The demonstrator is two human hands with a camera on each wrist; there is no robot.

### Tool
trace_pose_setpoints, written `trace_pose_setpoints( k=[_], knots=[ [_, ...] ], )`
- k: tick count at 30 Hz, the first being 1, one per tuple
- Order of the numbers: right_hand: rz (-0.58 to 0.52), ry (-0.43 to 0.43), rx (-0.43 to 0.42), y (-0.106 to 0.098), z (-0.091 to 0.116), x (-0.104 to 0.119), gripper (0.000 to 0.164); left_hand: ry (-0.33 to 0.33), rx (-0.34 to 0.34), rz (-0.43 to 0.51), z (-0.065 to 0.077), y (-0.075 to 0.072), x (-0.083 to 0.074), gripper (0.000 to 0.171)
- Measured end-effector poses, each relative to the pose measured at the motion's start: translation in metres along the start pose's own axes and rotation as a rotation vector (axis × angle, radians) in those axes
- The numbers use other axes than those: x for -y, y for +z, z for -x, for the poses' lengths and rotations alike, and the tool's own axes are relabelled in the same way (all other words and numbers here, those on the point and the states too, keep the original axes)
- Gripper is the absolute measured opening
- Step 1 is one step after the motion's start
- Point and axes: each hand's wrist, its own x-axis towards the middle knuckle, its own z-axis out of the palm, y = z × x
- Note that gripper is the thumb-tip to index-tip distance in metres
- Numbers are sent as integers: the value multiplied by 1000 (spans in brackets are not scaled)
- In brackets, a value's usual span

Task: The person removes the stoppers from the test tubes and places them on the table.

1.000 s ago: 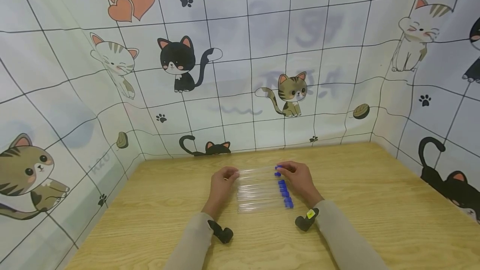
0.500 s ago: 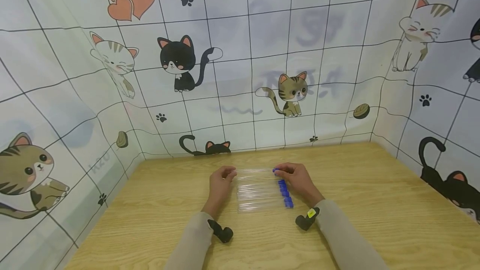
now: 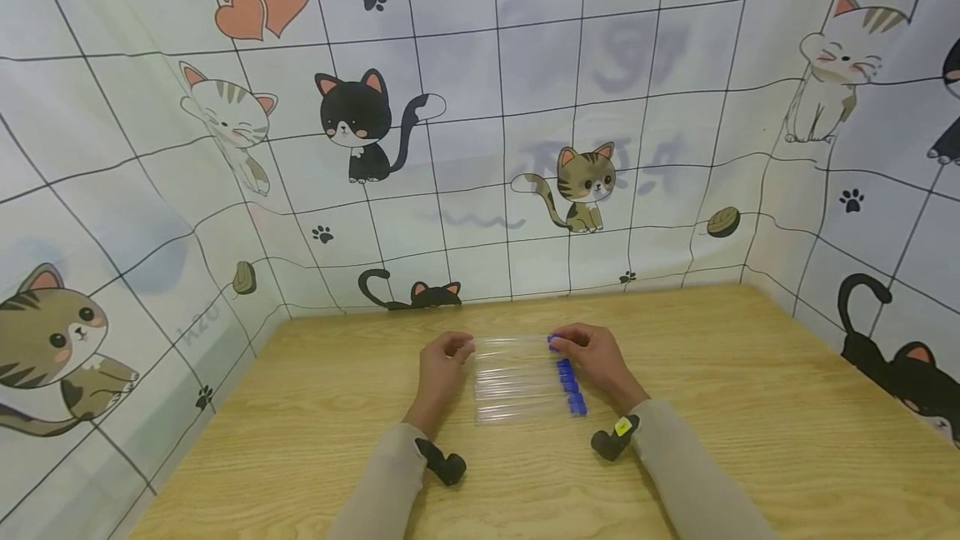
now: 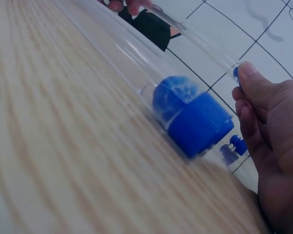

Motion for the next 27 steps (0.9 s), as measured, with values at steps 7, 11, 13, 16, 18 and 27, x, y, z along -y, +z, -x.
trace_pose_setpoints(
  k=[7, 11, 13, 16, 18, 27],
  knots=[
    [42, 12, -50, 1, 0, 0, 25, -6, 23, -9, 0, 0, 0, 10],
    [40, 18, -65, 0, 0, 1, 26, -7, 38, -8, 0, 0, 1, 11],
    [40, 20, -70, 0, 0, 2, 26, -11, 43, -5, 0, 0, 1, 11],
    [45, 21, -76, 0, 0, 2, 27, -10, 46, 3, 1, -1, 0, 11],
    [47, 18, -82, 0, 0, 2, 27, -6, 46, 5, 1, -1, 0, 11],
    [53, 15, -91, 0, 0, 2, 28, 39, 37, 10, 0, -1, -1, 12]
  ],
)
